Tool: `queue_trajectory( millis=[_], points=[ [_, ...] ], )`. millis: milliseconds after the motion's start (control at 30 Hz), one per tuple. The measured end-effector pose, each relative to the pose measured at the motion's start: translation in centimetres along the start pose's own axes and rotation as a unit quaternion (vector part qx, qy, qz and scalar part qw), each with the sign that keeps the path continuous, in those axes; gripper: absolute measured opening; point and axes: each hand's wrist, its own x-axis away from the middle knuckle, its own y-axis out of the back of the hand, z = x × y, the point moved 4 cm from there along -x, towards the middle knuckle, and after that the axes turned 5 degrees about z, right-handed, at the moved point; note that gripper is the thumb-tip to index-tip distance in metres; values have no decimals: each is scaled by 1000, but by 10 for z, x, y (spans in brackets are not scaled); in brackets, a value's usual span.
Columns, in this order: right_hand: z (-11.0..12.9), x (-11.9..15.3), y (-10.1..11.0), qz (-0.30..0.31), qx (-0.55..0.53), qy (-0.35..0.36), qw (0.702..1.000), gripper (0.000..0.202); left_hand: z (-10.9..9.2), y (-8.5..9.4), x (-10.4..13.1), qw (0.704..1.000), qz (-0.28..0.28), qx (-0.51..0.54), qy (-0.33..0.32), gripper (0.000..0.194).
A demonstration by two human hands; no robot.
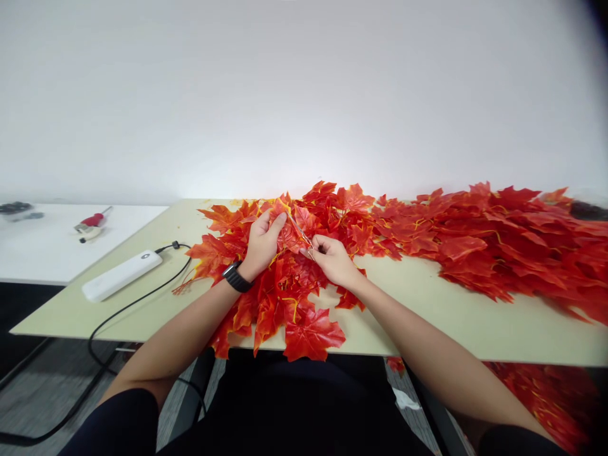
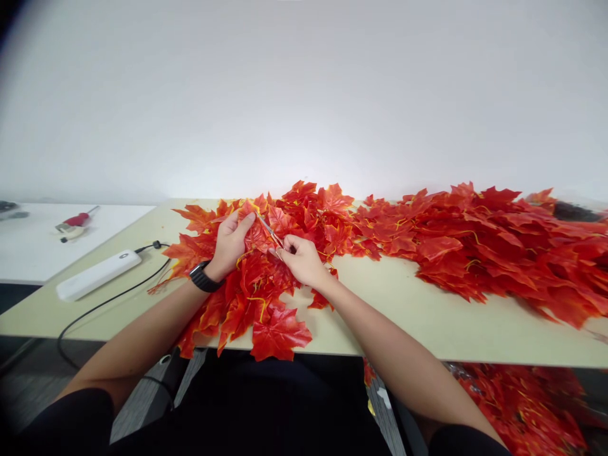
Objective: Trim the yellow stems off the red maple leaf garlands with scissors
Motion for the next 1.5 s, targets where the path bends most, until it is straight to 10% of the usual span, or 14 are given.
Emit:
queue_trajectory(
  millis=[1500],
  points=[
    [4,1,3,0,-4,-4,1000,41,4,7,-3,997,8,55,45,30]
  ],
)
